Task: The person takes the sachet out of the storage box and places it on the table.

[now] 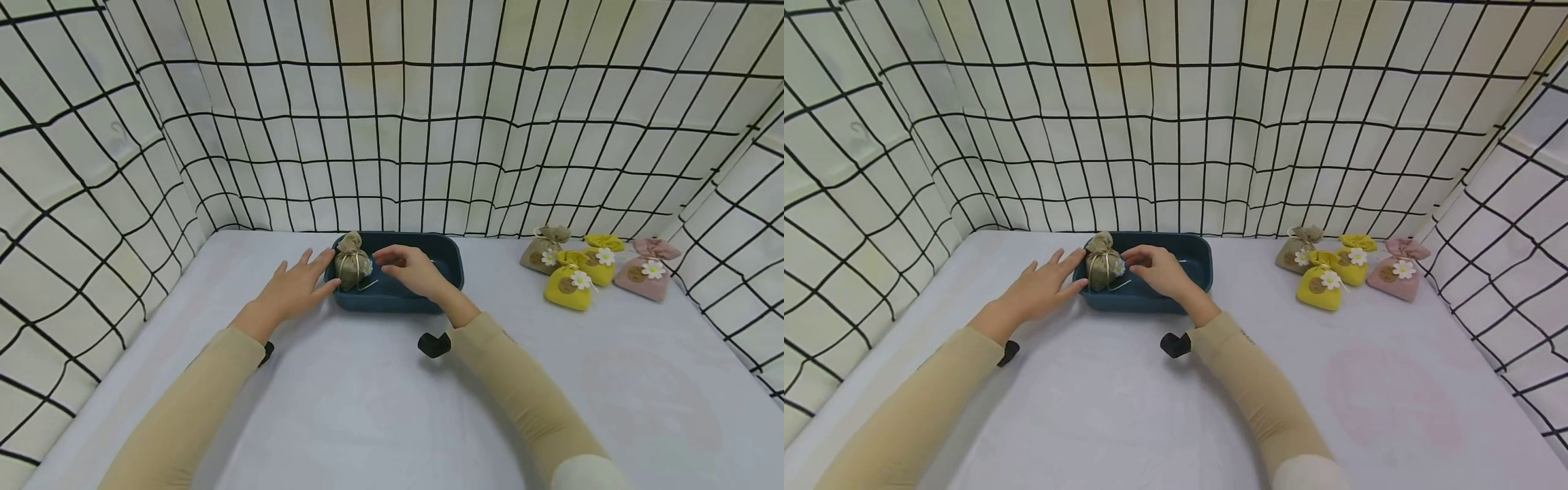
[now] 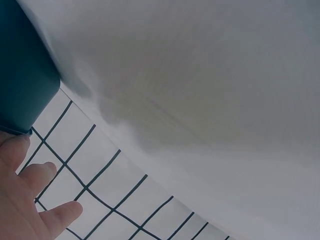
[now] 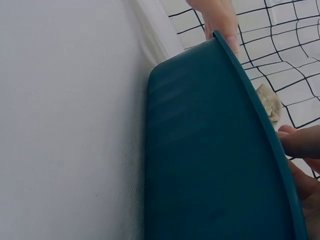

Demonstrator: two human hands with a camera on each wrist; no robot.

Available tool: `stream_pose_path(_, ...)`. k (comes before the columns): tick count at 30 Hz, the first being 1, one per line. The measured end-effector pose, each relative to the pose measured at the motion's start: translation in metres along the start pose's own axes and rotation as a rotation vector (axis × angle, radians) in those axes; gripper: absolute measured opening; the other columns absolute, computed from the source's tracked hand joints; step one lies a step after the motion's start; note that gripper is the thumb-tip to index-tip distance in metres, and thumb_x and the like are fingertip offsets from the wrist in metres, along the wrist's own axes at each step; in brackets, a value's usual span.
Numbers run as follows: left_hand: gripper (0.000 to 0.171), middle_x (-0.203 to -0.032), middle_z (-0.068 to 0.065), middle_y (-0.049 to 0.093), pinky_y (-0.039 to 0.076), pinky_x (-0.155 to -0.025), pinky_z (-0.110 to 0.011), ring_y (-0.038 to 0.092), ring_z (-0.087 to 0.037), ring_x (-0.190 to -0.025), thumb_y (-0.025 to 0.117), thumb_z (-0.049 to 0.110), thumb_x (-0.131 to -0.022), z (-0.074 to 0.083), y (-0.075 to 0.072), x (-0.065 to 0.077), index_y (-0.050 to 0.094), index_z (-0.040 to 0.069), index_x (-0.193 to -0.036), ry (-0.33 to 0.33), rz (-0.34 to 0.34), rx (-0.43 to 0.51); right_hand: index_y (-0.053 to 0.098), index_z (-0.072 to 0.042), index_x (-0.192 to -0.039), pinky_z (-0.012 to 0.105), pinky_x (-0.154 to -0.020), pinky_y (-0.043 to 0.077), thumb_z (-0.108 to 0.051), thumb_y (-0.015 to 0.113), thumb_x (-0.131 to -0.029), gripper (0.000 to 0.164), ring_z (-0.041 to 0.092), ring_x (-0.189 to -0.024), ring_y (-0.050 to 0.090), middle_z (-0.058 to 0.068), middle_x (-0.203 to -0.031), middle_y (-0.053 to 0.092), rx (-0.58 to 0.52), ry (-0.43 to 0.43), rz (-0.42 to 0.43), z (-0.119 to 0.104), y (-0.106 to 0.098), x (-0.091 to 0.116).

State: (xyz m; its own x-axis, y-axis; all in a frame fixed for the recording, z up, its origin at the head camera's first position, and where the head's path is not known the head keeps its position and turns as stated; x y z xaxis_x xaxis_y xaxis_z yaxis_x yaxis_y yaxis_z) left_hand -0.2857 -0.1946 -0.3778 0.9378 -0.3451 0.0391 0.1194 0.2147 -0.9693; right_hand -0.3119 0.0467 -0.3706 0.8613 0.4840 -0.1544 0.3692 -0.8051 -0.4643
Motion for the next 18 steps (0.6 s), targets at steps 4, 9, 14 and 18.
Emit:
stream_pose_path(4, 0.074, -0.168, -0.016, 0.023, 0.008, -0.117, -0.072, 0.011, -0.041, -0.155, 0.042, 0.051, -0.109, -0.002, 0.002, 0.002, 0.017, 0.009, -0.166, -0.003, 0.000, -0.008, 0.061, 0.002, -0.138, 0.038, -0.095, 0.055, -0.003, 0.061, -0.103, 0.035, 0.030, -0.117, 0.064, 0.019, -0.129, 0.066, -0.011, 0.052, 0.018, 0.004, 0.005, -0.007)
stream_pose_path(9, 0.074, -0.168, -0.015, 0.023, 0.008, -0.117, -0.072, 0.012, -0.041, -0.154, 0.041, 0.051, -0.109, -0.002, 0.001, 0.002, 0.018, 0.009, -0.166, 0.004, 0.014, -0.004, 0.060, 0.001, -0.140, 0.038, -0.096, 0.054, -0.002, 0.060, -0.103, 0.037, 0.030, -0.119, 0.063, 0.019, -0.130, 0.065, -0.039, 0.098, 0.054, 0.007, 0.007, -0.017)
stream_pose_path(14, 0.074, -0.168, -0.015, 0.023, 0.008, -0.116, -0.072, 0.012, -0.042, -0.154, 0.041, 0.051, -0.109, -0.001, -0.001, 0.002, 0.018, 0.009, -0.165, 0.003, 0.012, -0.003, 0.058, 0.000, -0.143, 0.037, -0.100, 0.052, 0.000, 0.064, -0.101, 0.043, 0.030, -0.123, 0.060, 0.019, -0.133, 0.064, -0.034, 0.126, 0.062, 0.006, 0.009, -0.025)
stream_pose_path(18, 0.074, -0.167, -0.015, 0.024, 0.009, -0.116, -0.072, 0.012, -0.042, -0.154, 0.041, 0.052, -0.109, 0.000, 0.000, 0.002, 0.018, 0.009, -0.165, 0.004, 0.016, -0.004, 0.057, -0.003, -0.145, 0.041, -0.101, 0.051, -0.002, 0.066, -0.100, 0.046, 0.031, -0.124, 0.059, 0.017, -0.136, 0.063, -0.024, 0.165, 0.061, 0.007, 0.013, -0.029)
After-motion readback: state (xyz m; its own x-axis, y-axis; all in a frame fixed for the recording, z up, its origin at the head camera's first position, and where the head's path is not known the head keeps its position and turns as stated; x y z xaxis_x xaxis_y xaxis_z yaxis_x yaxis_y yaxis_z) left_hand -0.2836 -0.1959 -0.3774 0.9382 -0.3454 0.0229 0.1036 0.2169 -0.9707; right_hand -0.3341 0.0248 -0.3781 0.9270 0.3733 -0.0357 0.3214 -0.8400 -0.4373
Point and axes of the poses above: each hand's wrist, its own x-axis away from the middle knuckle, its own y-axis out of the palm, z = x × y, the point moved 3 cm from there along -x, towards the middle knuckle
